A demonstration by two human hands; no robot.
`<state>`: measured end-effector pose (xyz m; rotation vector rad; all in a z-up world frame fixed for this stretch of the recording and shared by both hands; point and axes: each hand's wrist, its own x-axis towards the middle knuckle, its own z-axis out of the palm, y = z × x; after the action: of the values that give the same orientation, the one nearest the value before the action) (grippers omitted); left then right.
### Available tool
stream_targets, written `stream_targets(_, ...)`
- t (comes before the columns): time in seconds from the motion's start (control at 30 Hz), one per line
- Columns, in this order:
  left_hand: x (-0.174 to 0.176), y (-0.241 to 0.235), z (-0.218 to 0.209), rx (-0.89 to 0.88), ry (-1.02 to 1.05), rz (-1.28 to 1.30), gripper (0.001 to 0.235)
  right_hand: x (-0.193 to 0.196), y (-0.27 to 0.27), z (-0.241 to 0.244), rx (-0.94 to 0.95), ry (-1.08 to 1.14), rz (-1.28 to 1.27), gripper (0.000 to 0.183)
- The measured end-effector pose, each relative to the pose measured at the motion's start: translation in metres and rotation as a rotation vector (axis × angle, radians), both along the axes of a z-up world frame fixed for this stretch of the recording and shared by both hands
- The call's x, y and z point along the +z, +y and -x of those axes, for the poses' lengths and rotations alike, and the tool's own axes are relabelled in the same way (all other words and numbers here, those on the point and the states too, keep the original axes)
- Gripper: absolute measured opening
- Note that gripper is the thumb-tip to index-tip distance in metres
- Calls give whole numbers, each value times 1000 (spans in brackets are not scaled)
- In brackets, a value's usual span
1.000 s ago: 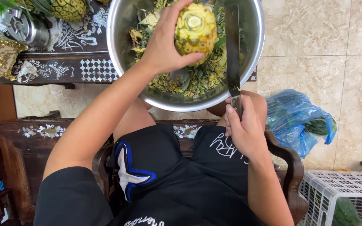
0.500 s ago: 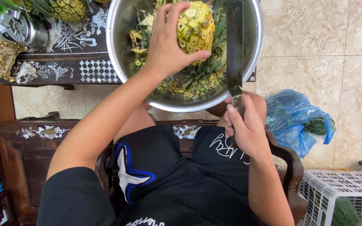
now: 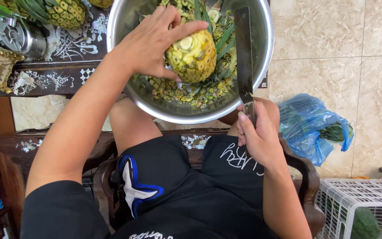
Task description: Peeling a pineapple and removing the eyes using a kitchen knife over a metal bowl.
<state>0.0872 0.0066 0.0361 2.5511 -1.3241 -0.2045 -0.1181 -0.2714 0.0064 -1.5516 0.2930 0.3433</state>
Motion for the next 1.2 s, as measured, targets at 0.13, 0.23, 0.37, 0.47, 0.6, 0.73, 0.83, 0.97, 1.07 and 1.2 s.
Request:
stream_targets(0.13, -7, 0, -6, -84, -107, 195, 123, -1, 0, 0, 11, -1, -19, 19)
stream_targets(0.23, -27, 1, -7, -97, 93, 341, 122, 1, -5, -3, 69, -54, 37, 16)
stream_targets(0.37, -51, -11, 3, 238, 161, 396, 119, 14, -17, -18, 121, -446, 529, 16)
stream_targets(0.47, -70, -14, 4, 394, 119, 459, 119, 18, -26, -37, 127, -358, 597, 21)
stream_targets(0.6, -63, -11, 7, 352, 256, 524, 129, 11, -38, -61, 277, -586, 756, 23)
stream_targets(0.73, -59, 3, 10, 148, 424, 613, 126, -3, -36, -71, 217, -461, 702, 25)
stream_targets(0.83, -57, -7, 8, 164, 388, 590, 134, -18, -37, -74, 117, -382, 691, 24)
stream_targets(0.97, -57, -16, 9, 149, 339, 529, 127, -29, -36, -68, 72, -367, 577, 25)
stream_targets(1.07, -58, -25, 5, 14, 344, 565, 124, -33, -33, -70, 65, -399, 538, 28)
stream_targets(1.2, -51, -37, 11, -73, 500, 567, 124, -31, -27, -70, 88, -396, 544, 25)
